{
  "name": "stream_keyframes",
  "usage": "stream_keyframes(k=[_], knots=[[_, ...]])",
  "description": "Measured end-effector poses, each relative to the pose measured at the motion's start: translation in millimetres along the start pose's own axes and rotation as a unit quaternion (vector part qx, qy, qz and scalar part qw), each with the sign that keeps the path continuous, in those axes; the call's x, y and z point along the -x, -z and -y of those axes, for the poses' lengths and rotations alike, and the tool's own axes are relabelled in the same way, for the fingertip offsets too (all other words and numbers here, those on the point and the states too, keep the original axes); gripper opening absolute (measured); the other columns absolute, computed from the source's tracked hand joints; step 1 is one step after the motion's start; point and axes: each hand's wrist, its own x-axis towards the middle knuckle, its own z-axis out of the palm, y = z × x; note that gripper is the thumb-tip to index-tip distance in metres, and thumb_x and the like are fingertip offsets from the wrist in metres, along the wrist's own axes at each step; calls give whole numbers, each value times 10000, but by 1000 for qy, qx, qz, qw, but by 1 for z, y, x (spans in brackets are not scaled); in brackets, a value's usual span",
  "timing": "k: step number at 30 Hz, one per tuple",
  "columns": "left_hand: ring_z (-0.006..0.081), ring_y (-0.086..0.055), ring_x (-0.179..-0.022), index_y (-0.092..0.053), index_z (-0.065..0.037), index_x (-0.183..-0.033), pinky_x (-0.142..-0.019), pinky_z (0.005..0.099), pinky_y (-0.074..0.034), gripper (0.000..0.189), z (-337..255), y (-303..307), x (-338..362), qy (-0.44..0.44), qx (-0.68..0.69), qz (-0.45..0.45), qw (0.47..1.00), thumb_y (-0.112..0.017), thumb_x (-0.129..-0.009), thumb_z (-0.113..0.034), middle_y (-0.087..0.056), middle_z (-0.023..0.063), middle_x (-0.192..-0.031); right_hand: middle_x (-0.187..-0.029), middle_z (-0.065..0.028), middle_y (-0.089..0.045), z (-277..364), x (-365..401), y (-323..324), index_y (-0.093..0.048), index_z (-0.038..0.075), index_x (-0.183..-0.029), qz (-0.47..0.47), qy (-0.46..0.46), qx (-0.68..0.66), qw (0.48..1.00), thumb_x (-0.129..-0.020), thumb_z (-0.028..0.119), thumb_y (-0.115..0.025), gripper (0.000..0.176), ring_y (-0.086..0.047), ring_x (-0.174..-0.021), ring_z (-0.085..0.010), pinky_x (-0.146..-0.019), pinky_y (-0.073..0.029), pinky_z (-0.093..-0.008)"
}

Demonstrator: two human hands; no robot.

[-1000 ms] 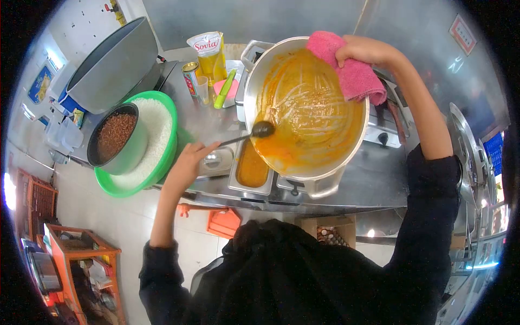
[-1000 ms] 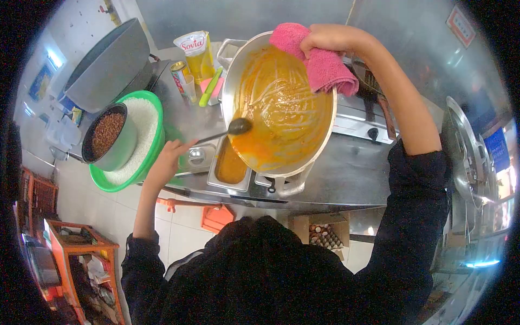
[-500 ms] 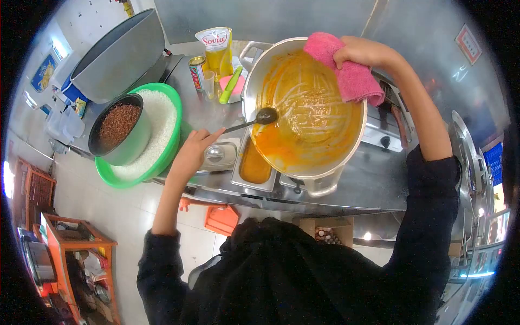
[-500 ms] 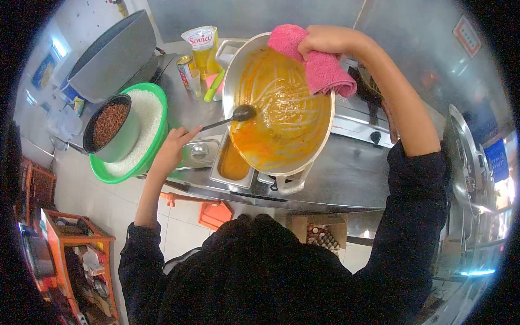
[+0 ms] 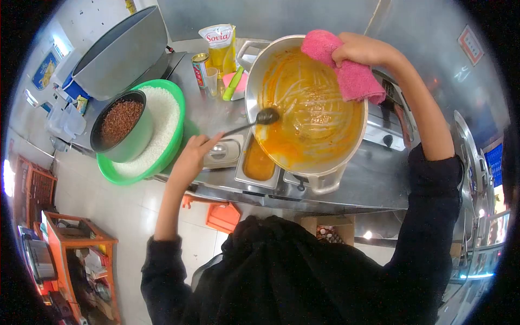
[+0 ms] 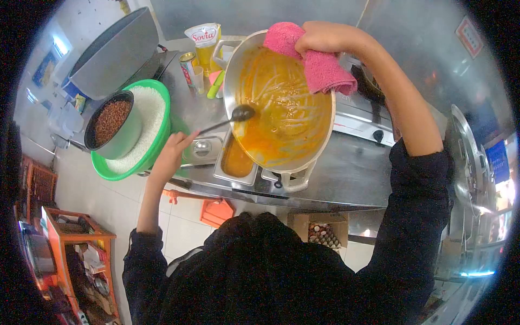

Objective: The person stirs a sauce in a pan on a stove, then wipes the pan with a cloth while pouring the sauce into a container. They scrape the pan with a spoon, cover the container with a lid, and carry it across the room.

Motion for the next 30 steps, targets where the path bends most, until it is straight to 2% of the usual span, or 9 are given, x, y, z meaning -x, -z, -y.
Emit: stream_keyframes(k=[5,8,10,13,15,19,23,25,30], knots=[[286,-439,-808,-444,-149,-1275,-777,358,-397,710,-3,-6,-17,4,-7,-35,999,-425,-632,153,-473,110,-851,-660,-107,-574,9,2,1,-561,-51,-716,0,30,8,1000,-602,239,-556,312,-530,-585,-174,-547,-419,-300],[287,-443,-812,-462,-151,-1261,-784,352,-398,704,6,-6,-10,16,-7,-9,1000,-417,-629,158,-485,112,-864,-655,-103,-571,11,2,2,-557,-52,-716,-13,23,19,999,-604,245,-556,317,-525,-581,-176,-550,-419,-301],[285,-446,-816,-483,-145,-1241,-790,350,-398,686,9,-5,3,12,15,42,999,-407,-630,159,-498,114,-881,-655,-103,-568,10,-1,2,-555,-55,-719,8,33,30,999,-603,254,-558,330,-523,-582,-174,-552,-417,-303],[287,-445,-815,-494,-138,-1228,-790,351,-396,675,11,-3,21,-27,41,66,997,-404,-629,159,-509,114,-893,-641,-104,-561,10,-2,-1,-550,-63,-702,-19,24,23,999,-604,253,-558,331,-520,-580,-169,-549,-413,-307],[288,-444,-817,-491,-133,-1230,-787,348,-396,666,7,-2,28,-14,40,64,997,-407,-633,151,-506,115,-896,-634,-102,-559,6,-5,-2,-546,-64,-692,-25,20,31,999,-606,249,-556,325,-519,-575,-168,-544,-412,-309],[284,-441,-825,-467,-119,-1252,-779,342,-396,651,-17,4,31,15,9,29,999,-421,-649,124,-490,112,-909,-604,-89,-551,3,-8,-3,-538,-62,-668,-5,23,16,1000,-614,243,-548,309,-512,-546,-158,-517,-405,-308],[275,-439,-823,-445,-118,-1273,-771,345,-397,651,-50,-4,30,8,22,15,1000,-435,-660,102,-477,105,-917,-590,-77,-545,6,-6,-3,-540,-52,-665,-6,23,12,1000,-617,242,-544,298,-505,-524,-150,-497,-398,-302],[262,-442,-797,-440,-130,-1280,-732,342,-406,642,-65,-10,35,-12,23,-3,1000,-452,-671,72,-471,92,-904,-584,-75,-542,4,-7,-4,-545,-44,-658,-22,10,0,1000,-617,243,-544,291,-501,-519,-142,-489,-393,-299],[237,-453,-749,-460,-137,-1265,-658,326,-410,591,-78,-37,59,6,-27,-6,1000,-467,-696,22,-476,65,-864,-595,-82,-550,9,-2,-1,-554,-43,-664,-3,19,9,1000,-614,246,-553,294,-506,-533,-145,-495,-396,-305]])
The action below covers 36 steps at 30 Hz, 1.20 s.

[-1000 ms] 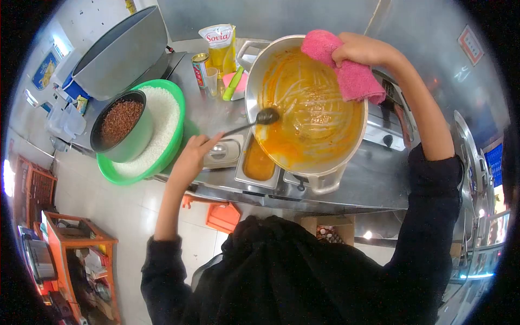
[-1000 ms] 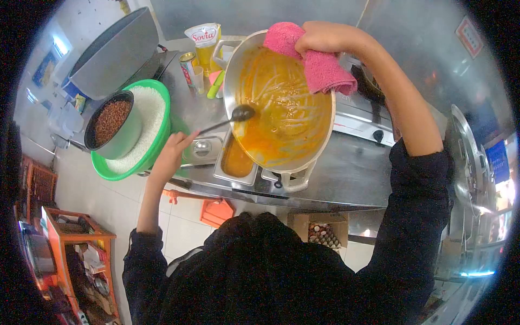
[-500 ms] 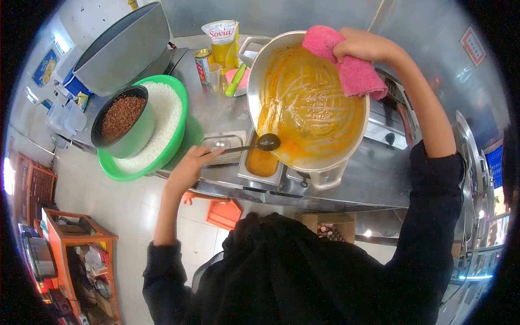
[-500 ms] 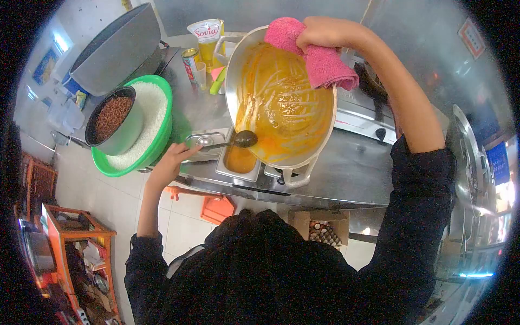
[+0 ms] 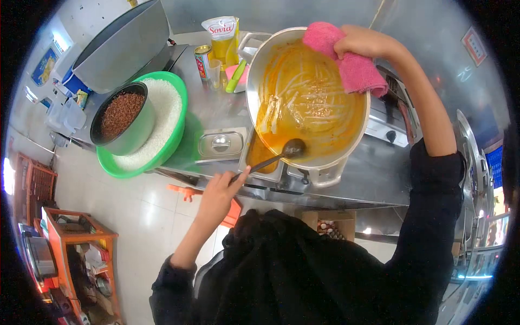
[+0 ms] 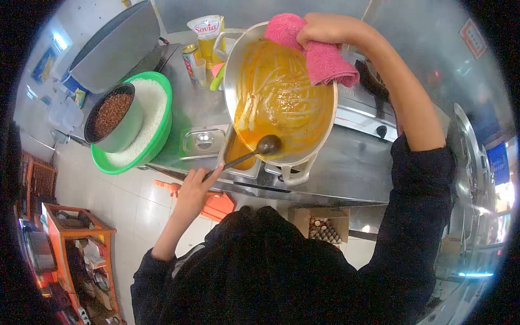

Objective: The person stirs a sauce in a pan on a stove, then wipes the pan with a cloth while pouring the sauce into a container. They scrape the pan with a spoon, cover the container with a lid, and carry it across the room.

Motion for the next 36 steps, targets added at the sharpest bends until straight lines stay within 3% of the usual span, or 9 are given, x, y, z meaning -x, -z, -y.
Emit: stream_keyframes(k=[5,12,19,23,25,28,36], knots=[[240,-449,-733,-480,-133,-1250,-658,327,-407,577,11,2,19,81,-65,-15,994,-466,-695,23,-494,63,-865,-597,-85,-552,-8,-3,-5,-559,-46,-669,-23,-5,7,1000,-609,246,-557,299,-508,-535,-156,-498,-397,-309],[232,-440,-734,-472,-132,-1258,-668,326,-405,575,1,6,1,79,-64,-39,994,-464,-702,14,-493,56,-879,-620,-96,-573,-14,-4,-6,-573,-54,-695,-10,-3,12,1000,-616,239,-553,305,-515,-540,-162,-508,-403,-304],[230,-443,-736,-439,-149,-1283,-668,316,-410,627,-16,-14,-19,13,-33,-49,998,-480,-682,24,-488,49,-900,-643,-109,-581,-7,-2,-4,-578,-52,-703,-1,-9,17,1000,-607,251,-564,318,-533,-575,-169,-536,-419,-301],[239,-456,-743,-457,-156,-1269,-676,325,-415,639,4,-19,7,62,-51,-29,996,-500,-661,35,-506,50,-901,-652,-110,-582,-3,4,-2,-575,-52,-699,5,17,40,999,-599,250,-571,318,-536,-587,-170,-540,-420,-301],[242,-459,-744,-461,-158,-1267,-678,329,-416,643,10,-17,15,75,-54,-37,995,-503,-656,39,-512,52,-899,-644,-114,-579,-5,9,-7,-568,-52,-691,-90,-5,7,996,-598,252,-565,318,-526,-577,-168,-532,-413,-304],[252,-455,-751,-458,-161,-1269,-692,332,-415,646,11,-8,16,113,-49,-42,991,-506,-655,36,-520,59,-893,-638,-116,-578,-5,3,0,-563,-50,-686,-13,-17,30,999,-599,259,-559,321,-515,-570,-167,-532,-406,-305],[271,-449,-775,-458,-151,-1266,-720,345,-406,666,-1,-15,-35,89,-4,-83,993,-464,-651,103,-496,94,-933,-624,-101,-565,-7,-4,-8,-560,-52,-697,-50,31,36,998,-606,267,-556,331,-514,-572,-165,-550,-410,-305]])
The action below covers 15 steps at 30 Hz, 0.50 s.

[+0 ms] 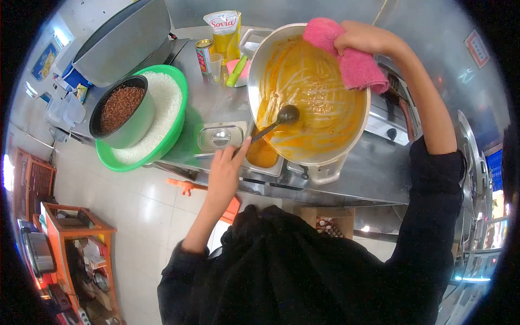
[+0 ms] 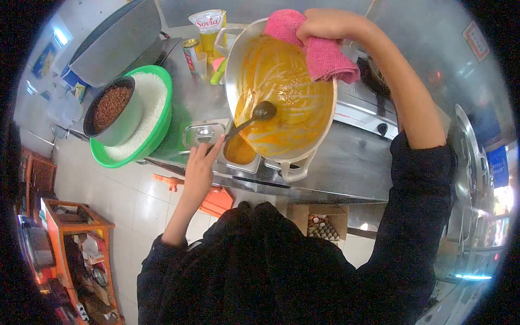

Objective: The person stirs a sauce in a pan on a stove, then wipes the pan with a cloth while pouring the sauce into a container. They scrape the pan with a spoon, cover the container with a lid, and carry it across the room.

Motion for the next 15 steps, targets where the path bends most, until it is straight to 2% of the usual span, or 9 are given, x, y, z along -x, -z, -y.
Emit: stream_keyframes(k=[2,4,6,10,13,15], knots=[[272,-448,-774,-464,-151,-1261,-719,347,-406,669,5,-4,4,12,2,2,1000,-470,-645,107,-499,92,-919,-622,-100,-564,0,-2,-1,-561,-50,-697,-26,2,-6,1000,-608,264,-557,327,-516,-574,-164,-552,-412,-306],[274,-448,-773,-469,-152,-1257,-718,349,-407,672,9,-2,11,22,4,5,1000,-475,-638,111,-502,90,-906,-627,-100,-567,-2,-5,1,-566,-45,-701,39,17,-26,999,-610,257,-556,315,-520,-577,-164,-548,-413,-304],[275,-445,-769,-477,-149,-1251,-719,355,-407,673,16,7,29,49,10,51,997,-487,-630,113,-508,88,-879,-626,-98,-564,-2,-2,2,-566,-46,-701,34,4,-24,999,-609,253,-556,312,-519,-576,-162,-542,-412,-302],[278,-444,-767,-481,-146,-1248,-725,357,-408,687,19,23,44,68,29,84,994,-490,-614,119,-515,86,-862,-627,-93,-556,-1,-1,4,-561,-51,-701,45,-25,-10,999,-607,248,-554,313,-516,-565,-156,-521,-408,-297],[283,-445,-778,-469,-136,-1256,-729,360,-407,693,10,20,22,56,30,59,996,-488,-612,118,-509,94,-882,-614,-89,-554,2,3,2,-556,-50,-684,7,-26,-7,1000,-609,247,-552,307,-511,-548,-154,-513,-404,-296],[287,-446,-795,-458,-125,-1262,-734,366,-408,703,5,10,1,23,48,-9,999,-495,-604,120,-501,104,-905,-612,-88,-554,0,2,2,-556,-48,-683,10,-15,-10,1000,-608,248,-551,305,-509,-542,-157,-512,-404,-296]])
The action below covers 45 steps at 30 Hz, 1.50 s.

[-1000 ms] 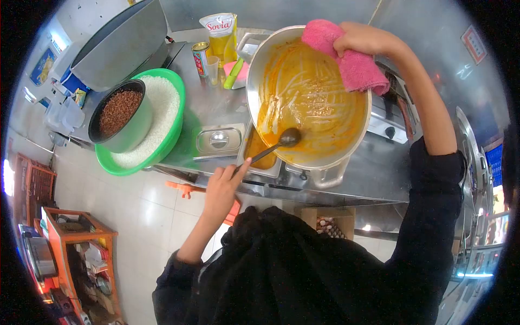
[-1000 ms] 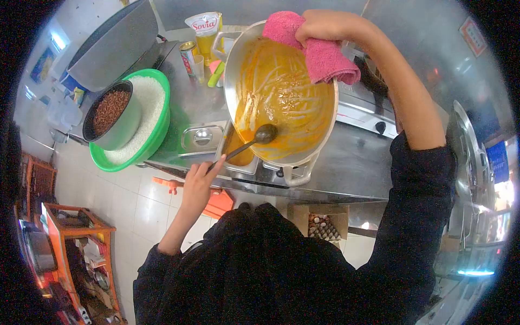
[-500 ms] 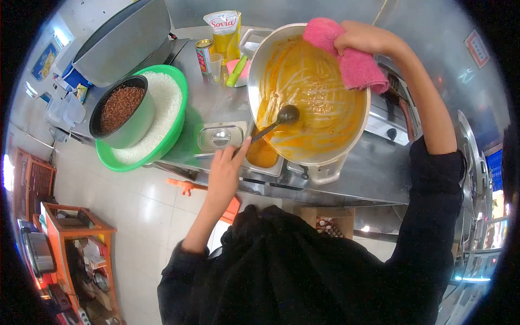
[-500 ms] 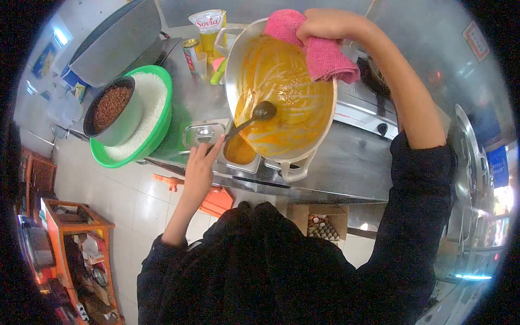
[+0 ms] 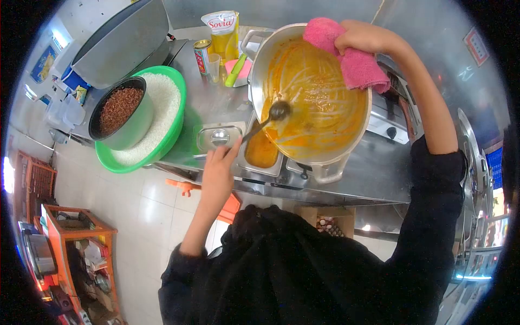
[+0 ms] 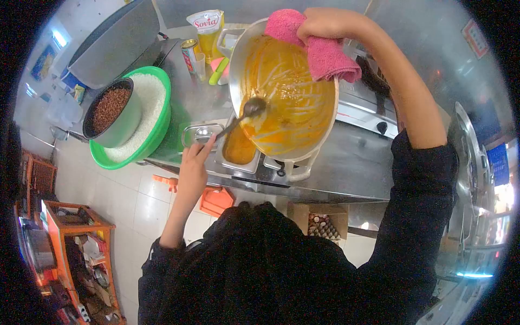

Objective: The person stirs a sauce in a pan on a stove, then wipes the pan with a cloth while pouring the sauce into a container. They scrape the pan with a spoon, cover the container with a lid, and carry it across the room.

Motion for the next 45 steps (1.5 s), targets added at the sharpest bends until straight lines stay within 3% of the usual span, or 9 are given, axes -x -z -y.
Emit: stream_keyframes(k=[7,12,23,25,26,31,37,41,45], knots=[[293,-448,-803,-442,-118,-1272,-743,378,-408,726,7,-10,-5,-7,-41,4,999,-520,-590,120,-494,111,-903,-623,-93,-562,4,3,3,-570,-44,-699,29,-10,0,1000,-604,249,-555,309,-520,-558,-164,-522,-408,-299],[283,-455,-791,-450,-125,-1267,-735,369,-413,694,9,13,32,32,-58,96,993,-511,-615,106,-504,87,-880,-613,-96,-572,-2,7,-1,-578,-40,-691,-20,-10,3,1000,-605,254,-557,307,-522,-547,-172,-527,-409,-300],[250,-474,-777,-453,-143,-1268,-663,344,-430,690,-15,-8,7,-23,-75,45,996,-518,-620,86,-512,60,-882,-623,-115,-570,-5,2,-3,-577,-60,-712,23,14,-17,999,-611,274,-559,349,-527,-554,-179,-531,-415,-314],[248,-479,-782,-453,-146,-1269,-655,345,-432,698,-6,1,21,-22,-94,53,994,-530,-613,82,-513,59,-885,-629,-122,-574,-14,3,-8,-579,-64,-724,-97,25,21,995,-609,277,-562,361,-533,-558,-184,-526,-414,-317],[250,-477,-774,-452,-149,-1269,-656,347,-431,710,-2,5,28,-6,-102,64,993,-547,-602,75,-514,59,-885,-629,-122,-574,-14,3,-8,-579,-64,-724,-97,23,20,995,-609,277,-562,361,-533,-558,-184,-526,-414,-317],[252,-460,-748,-454,-159,-1268,-666,340,-424,704,-6,6,26,13,-115,49,992,-563,-605,52,-512,55,-887,-620,-122,-582,-10,0,1,-578,-66,-737,47,-4,9,999,-606,281,-569,372,-538,-550,-192,-517,-412,-320],[247,-455,-756,-471,-176,-1262,-688,340,-414,672,-33,-1,18,-26,-76,66,995,-493,-642,82,-509,62,-865,-588,-83,-557,-2,8,-1,-562,-53,-684,22,0,-35,999,-608,261,-562,323,-515,-516,-154,-493,-399,-300],[243,-451,-729,-469,-158,-1261,-654,331,-409,614,-6,-1,39,-35,-104,48,993,-510,-676,22,-499,57,-846,-588,-74,-555,-3,5,-4,-553,-49,-663,11,8,-35,999,-615,252,-556,305,-509,-514,-150,-489,-397,-296],[246,-454,-733,-484,-148,-1249,-647,342,-402,616,-2,7,45,35,-135,40,989,-534,-659,20,-513,61,-825,-600,-79,-559,-3,0,-4,-558,-51,-673,45,27,-18,998,-621,246,-552,302,-511,-538,-152,-508,-398,-296]])
